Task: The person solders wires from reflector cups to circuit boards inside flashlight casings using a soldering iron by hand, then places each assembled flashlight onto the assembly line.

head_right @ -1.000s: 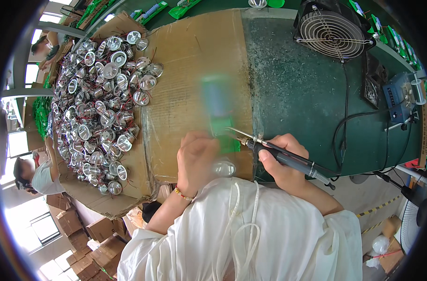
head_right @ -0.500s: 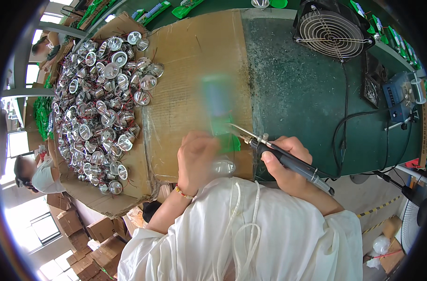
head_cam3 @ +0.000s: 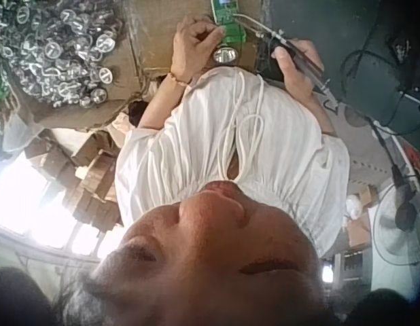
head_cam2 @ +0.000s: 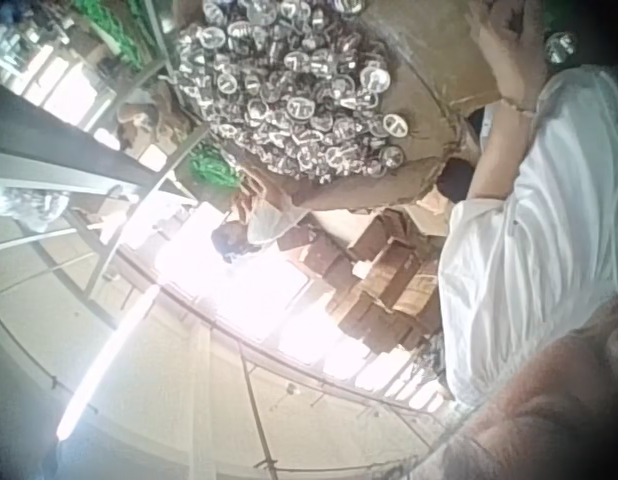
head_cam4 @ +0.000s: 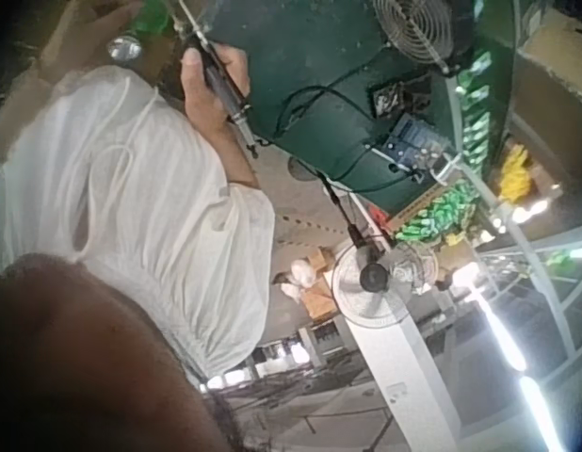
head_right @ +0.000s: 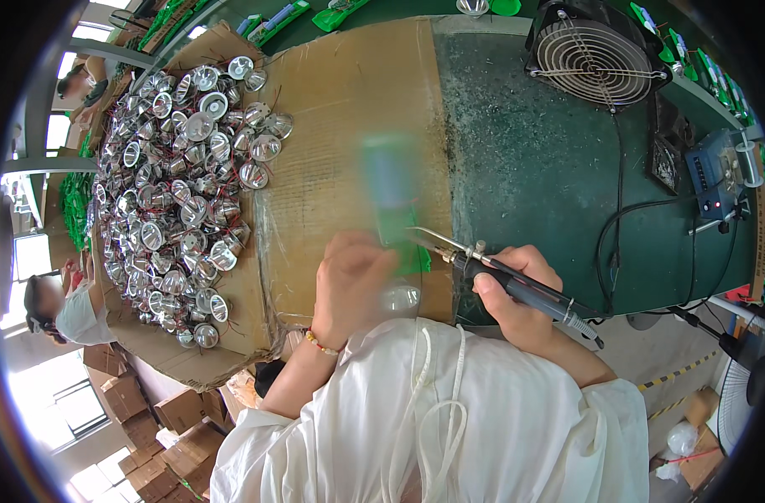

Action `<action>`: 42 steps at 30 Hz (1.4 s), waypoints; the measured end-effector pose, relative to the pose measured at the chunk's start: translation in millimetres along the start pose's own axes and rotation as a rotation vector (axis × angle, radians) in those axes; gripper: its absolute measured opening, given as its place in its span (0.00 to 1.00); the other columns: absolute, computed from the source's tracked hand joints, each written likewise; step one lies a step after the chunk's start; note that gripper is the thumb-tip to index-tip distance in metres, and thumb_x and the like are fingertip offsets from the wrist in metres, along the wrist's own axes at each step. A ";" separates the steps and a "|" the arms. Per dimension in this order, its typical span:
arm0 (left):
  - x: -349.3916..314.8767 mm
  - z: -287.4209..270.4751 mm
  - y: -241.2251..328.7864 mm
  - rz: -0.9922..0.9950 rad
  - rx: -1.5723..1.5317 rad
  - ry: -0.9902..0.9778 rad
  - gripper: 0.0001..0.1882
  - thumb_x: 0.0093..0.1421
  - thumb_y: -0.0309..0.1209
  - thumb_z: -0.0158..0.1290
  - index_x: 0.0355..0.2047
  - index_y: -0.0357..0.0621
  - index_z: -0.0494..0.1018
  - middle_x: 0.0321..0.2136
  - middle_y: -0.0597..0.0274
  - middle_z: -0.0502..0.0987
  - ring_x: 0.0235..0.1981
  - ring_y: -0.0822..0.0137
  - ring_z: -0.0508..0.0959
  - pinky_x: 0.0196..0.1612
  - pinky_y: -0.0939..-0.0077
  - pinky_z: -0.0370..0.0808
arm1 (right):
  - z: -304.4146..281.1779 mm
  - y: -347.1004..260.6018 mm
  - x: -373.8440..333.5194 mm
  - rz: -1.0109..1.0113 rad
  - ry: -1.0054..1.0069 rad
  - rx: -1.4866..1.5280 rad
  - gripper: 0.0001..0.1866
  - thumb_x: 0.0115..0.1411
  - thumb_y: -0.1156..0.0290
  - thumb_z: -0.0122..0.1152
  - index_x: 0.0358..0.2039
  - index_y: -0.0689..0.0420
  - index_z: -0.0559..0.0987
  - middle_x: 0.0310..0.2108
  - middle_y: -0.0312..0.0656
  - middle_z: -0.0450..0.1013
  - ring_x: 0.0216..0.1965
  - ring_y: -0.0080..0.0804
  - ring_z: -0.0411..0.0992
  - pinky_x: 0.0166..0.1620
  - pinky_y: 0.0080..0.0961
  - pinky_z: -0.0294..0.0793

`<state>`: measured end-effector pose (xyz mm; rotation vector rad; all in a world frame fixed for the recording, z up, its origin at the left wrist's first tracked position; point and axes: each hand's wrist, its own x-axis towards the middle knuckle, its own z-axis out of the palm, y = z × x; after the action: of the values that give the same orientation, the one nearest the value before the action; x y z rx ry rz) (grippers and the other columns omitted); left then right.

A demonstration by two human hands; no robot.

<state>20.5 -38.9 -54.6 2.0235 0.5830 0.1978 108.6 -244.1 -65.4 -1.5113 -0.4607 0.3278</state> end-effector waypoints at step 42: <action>4.6 0.3 -3.6 0.015 0.094 -0.053 0.08 0.49 0.32 0.60 0.20 0.41 0.78 0.29 0.61 0.74 0.36 0.59 0.70 0.41 0.66 0.67 | -0.5 -2.4 2.0 0.002 -0.039 -0.011 0.09 0.55 0.73 0.61 0.31 0.63 0.71 0.23 0.40 0.73 0.24 0.19 0.69 0.27 0.17 0.68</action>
<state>23.5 -35.5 -58.3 2.1183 0.5532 0.1273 110.4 -243.7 -62.8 -1.5186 -0.4933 0.3570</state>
